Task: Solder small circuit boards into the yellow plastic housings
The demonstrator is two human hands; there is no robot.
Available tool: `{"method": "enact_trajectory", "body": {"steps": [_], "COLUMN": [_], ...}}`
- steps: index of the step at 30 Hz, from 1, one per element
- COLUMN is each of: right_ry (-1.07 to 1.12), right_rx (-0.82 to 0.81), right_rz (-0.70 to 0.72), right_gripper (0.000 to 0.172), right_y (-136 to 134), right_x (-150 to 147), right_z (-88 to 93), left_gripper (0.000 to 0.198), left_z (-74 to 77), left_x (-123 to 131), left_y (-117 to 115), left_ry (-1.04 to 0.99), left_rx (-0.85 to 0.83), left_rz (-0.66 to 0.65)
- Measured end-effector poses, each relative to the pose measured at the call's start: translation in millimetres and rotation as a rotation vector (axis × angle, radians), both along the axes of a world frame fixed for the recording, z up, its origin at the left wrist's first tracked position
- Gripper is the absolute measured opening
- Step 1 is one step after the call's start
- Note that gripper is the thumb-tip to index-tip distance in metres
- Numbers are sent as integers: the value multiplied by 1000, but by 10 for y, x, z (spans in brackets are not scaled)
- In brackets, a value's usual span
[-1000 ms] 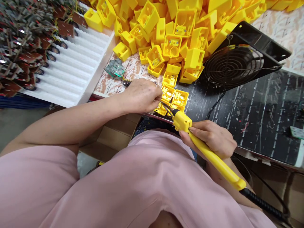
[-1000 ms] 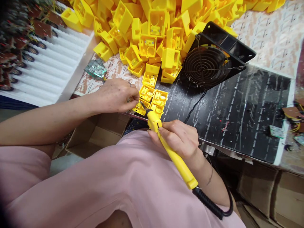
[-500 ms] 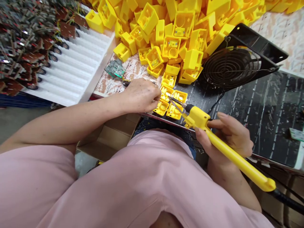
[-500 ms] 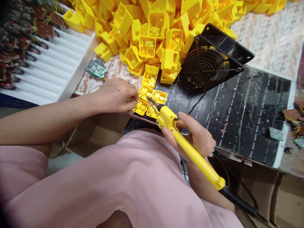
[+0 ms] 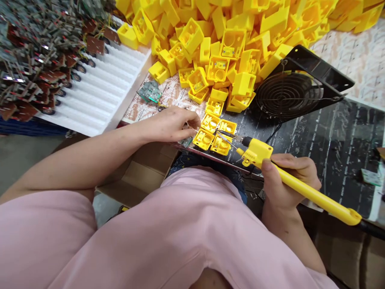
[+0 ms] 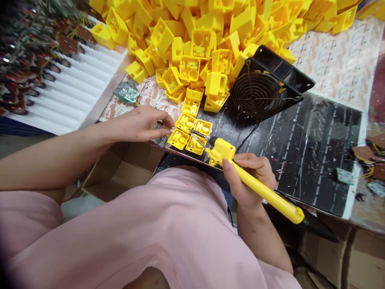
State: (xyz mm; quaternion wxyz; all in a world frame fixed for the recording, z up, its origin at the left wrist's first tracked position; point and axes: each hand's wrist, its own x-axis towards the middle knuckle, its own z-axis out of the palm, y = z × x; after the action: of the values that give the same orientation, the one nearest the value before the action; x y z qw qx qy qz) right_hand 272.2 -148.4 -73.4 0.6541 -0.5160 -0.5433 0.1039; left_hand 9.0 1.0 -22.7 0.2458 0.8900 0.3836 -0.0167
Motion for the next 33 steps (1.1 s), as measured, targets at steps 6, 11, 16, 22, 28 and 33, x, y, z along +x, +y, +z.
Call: {"method": "enact_trajectory", "body": {"steps": [6,11,16,22,28,33], "right_ry": [76,138,181,224,265,210], "right_rx": [-29,-158,-162,-136,-83,-81], "right_rz": [-8,-54,-28,-29,-38,-18], "right_gripper": [26,37,32,28,59,36], "right_y": [28,-12,-17,18,91,36], "right_x": [-7,19,55,79,108,63], "right_z": [-22,-41,-67,-111,-128,-88], "left_gripper": [26,25,30,29,24,18], "left_z": [-132,-123,-79,-106,-167,-141], "left_x": [-73,-42,-117,-183,-146,-105], "left_y": [41,13,5,2,-73,-134], "left_ry": [-162,-216,-196,-211,-258,-171], "left_rx": [-61,-92,-143,-167,-79,33], "left_rz": [83,111,141,129,177,58]}}
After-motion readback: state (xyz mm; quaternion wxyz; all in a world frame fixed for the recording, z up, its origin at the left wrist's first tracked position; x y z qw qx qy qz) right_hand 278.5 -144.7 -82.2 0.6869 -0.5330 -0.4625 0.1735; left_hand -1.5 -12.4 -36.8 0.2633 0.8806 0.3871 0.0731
